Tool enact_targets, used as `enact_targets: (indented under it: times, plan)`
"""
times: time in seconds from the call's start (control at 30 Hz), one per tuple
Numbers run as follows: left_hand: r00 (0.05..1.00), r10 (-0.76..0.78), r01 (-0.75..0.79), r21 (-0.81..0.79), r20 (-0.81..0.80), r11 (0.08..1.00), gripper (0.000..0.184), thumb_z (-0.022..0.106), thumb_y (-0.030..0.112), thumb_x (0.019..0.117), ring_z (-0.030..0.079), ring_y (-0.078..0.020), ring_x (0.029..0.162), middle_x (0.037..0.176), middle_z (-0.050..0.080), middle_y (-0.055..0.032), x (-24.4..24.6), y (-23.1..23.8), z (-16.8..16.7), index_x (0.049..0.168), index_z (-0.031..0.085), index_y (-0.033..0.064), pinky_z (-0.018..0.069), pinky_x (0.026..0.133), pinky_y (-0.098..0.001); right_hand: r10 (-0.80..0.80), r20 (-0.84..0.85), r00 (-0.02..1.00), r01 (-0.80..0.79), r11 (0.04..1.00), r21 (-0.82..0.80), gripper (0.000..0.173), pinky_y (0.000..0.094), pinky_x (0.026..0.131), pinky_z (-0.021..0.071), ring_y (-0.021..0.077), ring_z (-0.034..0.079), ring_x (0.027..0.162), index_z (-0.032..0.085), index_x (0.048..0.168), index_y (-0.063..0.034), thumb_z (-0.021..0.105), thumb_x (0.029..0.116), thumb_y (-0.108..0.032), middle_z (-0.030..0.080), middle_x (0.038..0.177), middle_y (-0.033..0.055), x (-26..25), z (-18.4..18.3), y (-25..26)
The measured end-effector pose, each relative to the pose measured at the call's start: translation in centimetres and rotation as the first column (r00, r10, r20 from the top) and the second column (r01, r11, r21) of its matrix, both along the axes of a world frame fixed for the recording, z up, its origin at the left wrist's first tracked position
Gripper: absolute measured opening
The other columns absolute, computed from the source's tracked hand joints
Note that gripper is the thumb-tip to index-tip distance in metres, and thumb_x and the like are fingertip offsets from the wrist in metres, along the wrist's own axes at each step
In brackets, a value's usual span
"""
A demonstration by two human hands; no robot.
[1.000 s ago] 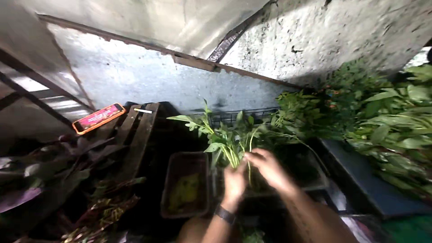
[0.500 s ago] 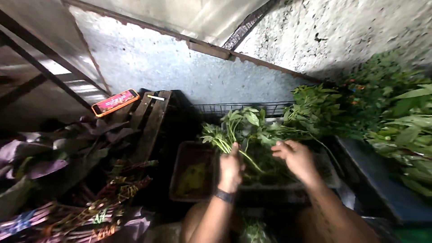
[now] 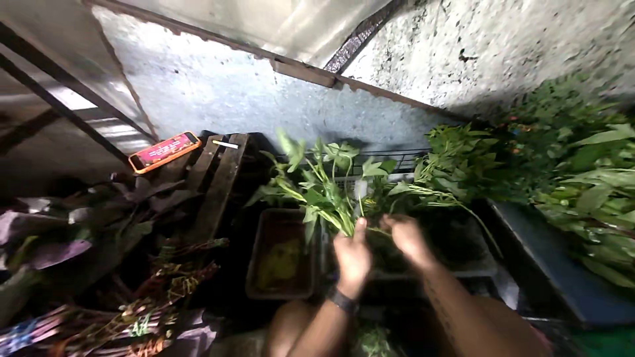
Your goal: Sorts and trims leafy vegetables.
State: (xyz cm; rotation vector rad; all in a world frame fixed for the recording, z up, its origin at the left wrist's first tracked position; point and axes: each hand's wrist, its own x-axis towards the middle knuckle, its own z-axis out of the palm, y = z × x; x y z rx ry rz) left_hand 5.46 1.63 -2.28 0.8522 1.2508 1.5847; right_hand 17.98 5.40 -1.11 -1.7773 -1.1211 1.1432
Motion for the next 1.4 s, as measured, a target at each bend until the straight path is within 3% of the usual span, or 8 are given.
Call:
enact_targets:
  times: [0.17,0.3,0.4,0.5,0.6,0.7,0.93,1.4]
  plan:
    - [0.941,-0.33,0.307,-0.223,-0.075,0.925,0.024,0.069,0.026,0.0996,0.044,-0.0113,0.042,0.06,0.054,-0.0036,-3.1,0.1,1.0,0.102,0.069,0.0022,0.0406,0.04,-0.0272,-0.176,-0.104,0.979,0.201,0.923,0.329,0.04,0.0402,0.082,0.0619,0.0207,0.072,0.087,0.058,0.126,0.0044,0.037,0.1123,-0.026,0.07,0.106,0.0136,4.8,1.6,1.0]
    - [0.847,-0.4,0.242,-0.415,-0.351,0.877,0.034,0.073,0.032,0.095,0.067,-0.014,0.076,0.089,0.07,-0.0059,-3.8,0.6,1.6,0.114,0.067,0.0043,0.0576,0.074,-0.0359,-0.261,0.116,0.958,0.165,0.838,0.52,0.043,0.0373,0.06,0.0536,0.015,0.055,0.059,0.058,0.119,0.004,0.031,0.1125,-0.029,0.055,0.076,0.006,5.2,4.2,-1.4]
    - [0.942,-0.336,0.31,-0.378,-0.003,0.872,0.029,0.066,0.03,0.1016,0.046,-0.0101,0.04,0.056,0.05,-0.0016,-2.8,0.5,1.5,0.094,0.059,0.0023,0.0433,0.039,-0.0252,-0.054,0.243,0.968,-0.065,0.889,0.454,0.043,0.0403,0.063,0.0516,0.0176,0.055,0.065,0.06,0.119,0.0043,0.031,0.112,-0.028,0.059,0.083,0.0102,3.2,4.0,-3.3]
    - [0.831,-0.357,0.487,-0.246,0.427,0.838,0.041,0.05,0.038,0.1082,0.04,-0.0078,0.037,0.052,0.043,0.0019,-2.2,-0.1,1.6,0.082,0.054,0.0066,0.0382,0.036,-0.022,0.326,0.281,0.903,-0.41,0.849,0.334,0.037,0.0388,0.08,0.0549,0.0165,0.064,0.085,0.067,0.108,0.0002,0.042,0.1098,-0.026,0.067,0.096,0.0107,0.9,2.7,-3.4]
    - [0.739,-0.385,0.522,-0.107,0.553,0.846,0.041,0.04,0.034,0.1115,0.04,-0.0047,0.039,0.054,0.046,0.0022,-2.9,0.1,1.1,0.123,0.063,0.002,0.0361,0.037,-0.019,0.524,0.198,0.828,-0.558,0.802,0.213,0.036,0.0328,0.08,0.0534,0.01,0.063,0.083,0.07,0.098,-0.0055,0.048,0.1083,-0.033,0.067,0.089,0.0035,-0.1,0.9,-2.6]
    - [0.668,-0.348,0.502,-0.053,0.658,0.863,0.039,0.038,0.031,0.112,0.041,-0.0051,0.038,0.05,0.042,0.0036,-3.6,0.5,0.9,0.133,0.056,0.0038,0.0383,0.038,-0.0195,0.533,0.067,0.843,-0.535,0.822,0.194,0.035,0.0239,0.063,0.0486,0.003,0.055,0.064,0.069,0.091,-0.0071,0.052,0.1072,-0.033,0.063,0.076,-0.003,-0.4,0.8,-2.8]
    - [0.678,-0.211,0.506,-0.239,0.704,0.829,0.048,0.035,0.042,0.1107,0.037,-0.0057,0.036,0.064,0.055,-0.0032,-2.6,0.4,1.3,0.095,0.06,0.0037,0.0333,0.033,-0.0185,0.472,0.035,0.881,-0.466,0.852,0.238,0.031,0.0211,0.059,0.0456,0.0009,0.051,0.061,0.066,0.103,-0.0078,0.045,0.1097,-0.029,0.067,0.089,-0.0035,0.5,0.8,-3.1]
    - [0.766,-0.289,0.436,-0.132,0.574,0.89,0.036,0.041,0.028,0.1116,0.045,-0.0077,0.041,0.066,0.057,-0.0048,-2.8,0.3,1.3,0.122,0.06,-0.0003,0.0433,0.039,-0.0213,0.504,-0.115,0.856,-0.466,0.849,0.25,0.028,0.0193,0.058,0.0501,0.001,0.064,0.067,0.072,0.093,-0.0082,0.049,0.1052,-0.018,0.076,0.088,-0.0036,-0.5,0.2,-4.2]
